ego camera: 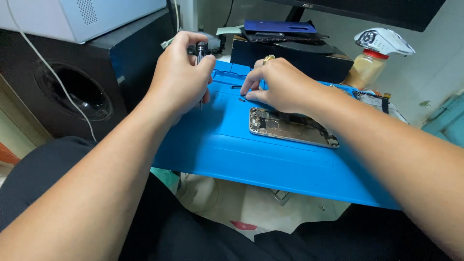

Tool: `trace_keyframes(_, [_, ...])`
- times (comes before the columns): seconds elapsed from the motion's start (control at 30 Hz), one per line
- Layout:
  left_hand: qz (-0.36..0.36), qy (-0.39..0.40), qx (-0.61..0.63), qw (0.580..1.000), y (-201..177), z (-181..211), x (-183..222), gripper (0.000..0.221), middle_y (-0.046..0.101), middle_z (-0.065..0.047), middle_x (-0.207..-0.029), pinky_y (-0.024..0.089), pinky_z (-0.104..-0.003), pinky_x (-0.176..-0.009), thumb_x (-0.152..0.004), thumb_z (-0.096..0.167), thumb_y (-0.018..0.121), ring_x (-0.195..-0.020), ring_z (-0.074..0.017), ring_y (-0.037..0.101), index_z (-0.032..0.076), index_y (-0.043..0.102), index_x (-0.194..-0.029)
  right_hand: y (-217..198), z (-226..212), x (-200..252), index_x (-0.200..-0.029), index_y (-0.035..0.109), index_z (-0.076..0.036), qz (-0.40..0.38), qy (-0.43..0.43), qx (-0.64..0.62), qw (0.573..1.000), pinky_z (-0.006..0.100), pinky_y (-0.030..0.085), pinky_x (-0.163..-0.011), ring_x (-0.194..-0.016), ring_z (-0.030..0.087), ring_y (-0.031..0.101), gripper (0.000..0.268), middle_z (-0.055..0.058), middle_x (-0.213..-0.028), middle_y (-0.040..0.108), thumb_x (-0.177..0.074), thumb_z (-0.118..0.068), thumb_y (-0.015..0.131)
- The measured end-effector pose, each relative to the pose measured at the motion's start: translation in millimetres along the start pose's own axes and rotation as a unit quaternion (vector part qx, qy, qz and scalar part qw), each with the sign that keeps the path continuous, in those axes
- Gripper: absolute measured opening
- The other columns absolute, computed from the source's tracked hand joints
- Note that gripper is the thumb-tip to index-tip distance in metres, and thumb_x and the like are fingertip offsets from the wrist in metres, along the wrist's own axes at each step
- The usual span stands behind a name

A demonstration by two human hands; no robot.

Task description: Disassembling internal components of a smartphone using a screwdriver and manual manipulation on a repair mat.

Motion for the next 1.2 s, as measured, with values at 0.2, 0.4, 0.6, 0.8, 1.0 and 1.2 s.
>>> trace_keyframes(0.2, [-0.076, -0.051, -0.006, 0.996, 4, 6, 6, 0.042, 0.065, -0.006, -0.080, 0.050, -0.033, -0.045, -0.103, 0.021, 0.057, -0.052, -0.0182, 0.061, 0.023, 0.056, -0.145, -10, -5, -10, -0.115, 0.085, -0.024, -0.052, 0.024, 0.021, 0.998, 0.044, 0.051, -0.092, -0.105, 0.023, 0.067, 0.024, 0.001, -0.104, 0.076, -0.092, -0.029, 0.084])
trace_keyframes(0.4, [-0.125, -0.004, -0.017, 0.992, 14, 2, 11, 0.033, 0.072, -0.010, -0.065, 0.052, -0.031, -0.032, -0.094, 0.015, 0.064, -0.039, -0.0205, 0.067, 0.010, 0.068, -0.127, -22, -23, -9, -0.111, 0.084, -0.011, -0.064, 0.017, 0.016, 0.998, 0.047, 0.062, -0.086, -0.101, 0.034, 0.075, 0.015, 0.013, -0.105, 0.079, -0.102, -0.016, 0.073])
trace_keyframes(0.6, [-0.130, -0.012, -0.015, 0.991, 11, 11, 17, 0.037, 0.072, -0.012, -0.071, 0.054, -0.028, -0.038, -0.097, 0.011, 0.061, -0.043, -0.0193, 0.068, 0.005, 0.065, -0.133, -19, -18, -8, -0.102, 0.084, -0.015, -0.050, 0.008, 0.023, 0.998, 0.043, 0.061, -0.085, -0.097, 0.028, 0.075, 0.010, 0.005, -0.096, 0.080, -0.097, -0.022, 0.081])
trace_keyframes(0.8, [-0.104, -0.007, -0.006, 0.995, 10, 7, 12, 0.033, 0.073, -0.011, -0.070, 0.055, -0.030, -0.036, -0.096, 0.013, 0.060, -0.043, -0.0204, 0.069, 0.008, 0.067, -0.128, -27, 4, 8, -0.102, 0.083, -0.015, 0.047, 0.054, -0.067, 0.995, 0.046, 0.057, -0.087, -0.098, 0.033, 0.075, 0.012, 0.008, -0.097, 0.080, -0.098, -0.026, 0.083])
trace_keyframes(1.0, [-0.078, -0.014, -0.011, 0.997, 8, 7, 10, 0.034, 0.072, -0.009, -0.069, 0.056, -0.027, -0.038, -0.098, 0.011, 0.059, -0.043, -0.0177, 0.069, 0.008, 0.067, -0.131, -23, -17, 63, -0.094, 0.085, -0.020, 0.085, 0.299, -0.227, 0.923, 0.025, 0.048, -0.070, -0.071, 0.014, 0.066, 0.015, -0.003, -0.085, 0.081, -0.088, -0.033, 0.085])
trace_keyframes(1.2, [-0.086, -0.024, -0.013, 0.996, 10, 10, 15, 0.037, 0.072, -0.009, -0.071, 0.058, -0.027, -0.041, -0.099, 0.010, 0.059, -0.044, -0.0168, 0.069, 0.005, 0.065, -0.134, -17, -32, 64, -0.093, 0.089, -0.022, 0.043, 0.321, -0.188, 0.927, 0.031, 0.054, -0.079, -0.079, 0.022, 0.073, 0.014, 0.001, -0.089, 0.082, -0.087, -0.032, 0.082])
Point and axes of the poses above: each hand's wrist, its own x-axis away from the middle knuckle, its own y-axis out of the palm, z = x × y, the point moved 3 cm from there along -x, towards the middle knuckle
